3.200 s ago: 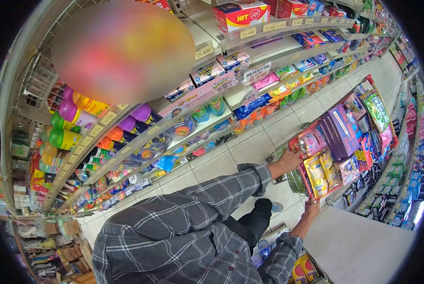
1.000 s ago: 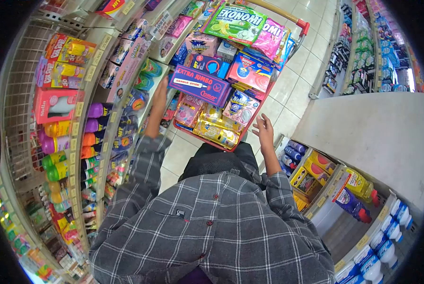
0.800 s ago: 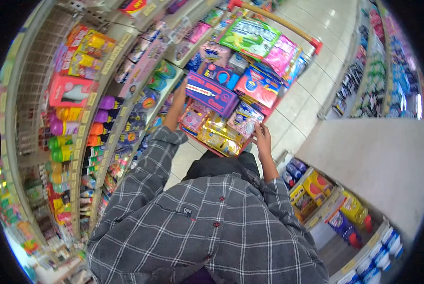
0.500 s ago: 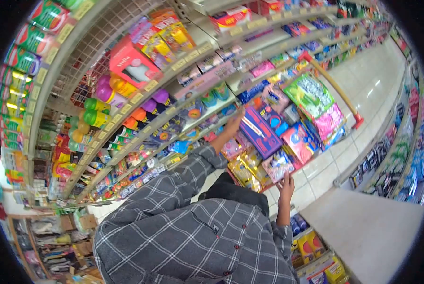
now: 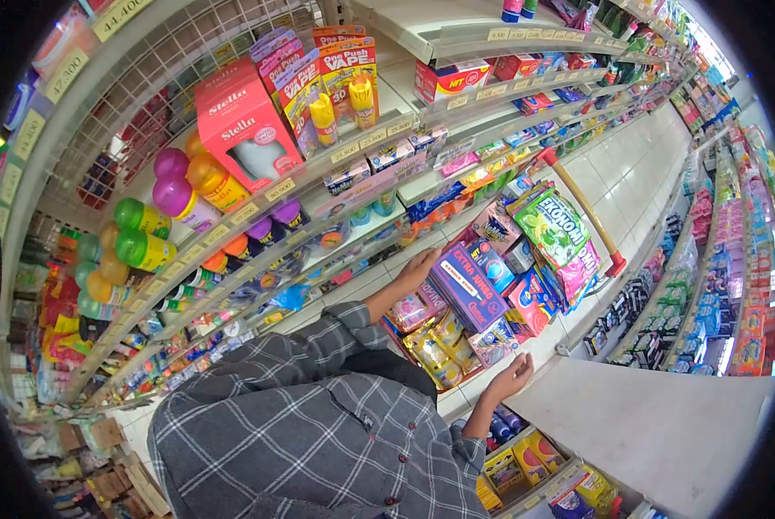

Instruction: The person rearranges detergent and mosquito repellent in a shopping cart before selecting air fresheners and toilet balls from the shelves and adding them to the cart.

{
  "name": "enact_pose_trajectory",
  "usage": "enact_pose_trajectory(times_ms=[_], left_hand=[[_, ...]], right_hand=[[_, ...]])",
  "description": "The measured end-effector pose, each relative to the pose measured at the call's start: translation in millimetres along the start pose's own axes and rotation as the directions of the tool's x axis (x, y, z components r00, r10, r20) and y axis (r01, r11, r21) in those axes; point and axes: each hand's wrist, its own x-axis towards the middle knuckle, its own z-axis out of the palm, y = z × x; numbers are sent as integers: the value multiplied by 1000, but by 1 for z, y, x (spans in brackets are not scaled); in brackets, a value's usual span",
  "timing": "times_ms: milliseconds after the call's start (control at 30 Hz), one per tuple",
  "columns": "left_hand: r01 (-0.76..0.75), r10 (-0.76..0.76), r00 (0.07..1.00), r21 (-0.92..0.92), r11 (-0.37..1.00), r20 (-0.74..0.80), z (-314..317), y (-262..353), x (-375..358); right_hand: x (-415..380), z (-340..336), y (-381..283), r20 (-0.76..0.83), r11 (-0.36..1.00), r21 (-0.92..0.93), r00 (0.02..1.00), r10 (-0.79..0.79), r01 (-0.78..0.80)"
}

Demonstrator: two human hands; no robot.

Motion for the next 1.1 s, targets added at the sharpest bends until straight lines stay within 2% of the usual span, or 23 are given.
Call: enact_pose_trajectory(times_ms=[67,133,167,200,233,267,300,367,433,567,600,700,733,833,867,933,1000,1100], left_hand=[[11,-11,1000,18,1000,15,-20,6,-6],[70,-72,997,61,996,37,-41,36,-30],[105,-113,990,92,990,85,-53,50,-40],[139,-155,980,125,982,128,-67,60,-52],[172,-199,966,162,972,167,-80,66,-61],[179,-207,964,170,969,169,-91,67,-68],[186,-217,961,179,966,171,-100,66,-76],[148,-189,964,209,967,188,-120,52,-90],[58,-114,969,245,968,221,-145,21,-99],[84,-93,994,141,986,59,-182,15,-145],[98,-100,995,156,983,2,-192,13,-155],[251,-236,959,86,964,-156,-208,25,-183],[256,-235,954,95,962,-183,-214,23,-188],[140,-124,985,139,980,-117,-235,5,-185],[147,-129,985,162,976,-116,-238,4,-185],[153,-134,986,209,966,-102,-229,31,-173],[67,-56,997,209,976,-57,-216,50,-158],[-31,17,998,264,964,57,-189,91,-135]], right_hand=[[-8,34,-82,49,961,222,982,-183,168],[-16,83,-170,183,899,373,932,-314,230],[-25,101,-221,262,877,313,854,-450,365],[-31,128,-261,352,819,427,765,-540,383],[-39,148,-309,449,786,427,649,-614,448],[-43,175,-343,483,719,494,533,-695,490],[-45,206,-370,505,681,592,461,-730,430],[-43,272,-399,466,614,604,399,-789,509],[-42,313,-415,493,626,561,389,-778,542],[-42,341,-417,564,699,478,425,-708,532],[-40,355,-407,501,674,533,451,-738,511],[-40,348,-406,482,653,602,444,-756,458],[-47,332,-414,490,694,574,498,-716,434],[-37,330,-409,429,630,695,504,-750,346],[-34,324,-407,422,621,715,509,-750,321],[-34,303,-414,423,641,712,553,-718,288],[-23,297,-407,359,622,719,600,-715,311],[-18,267,-406,337,613,755,665,-667,232]])
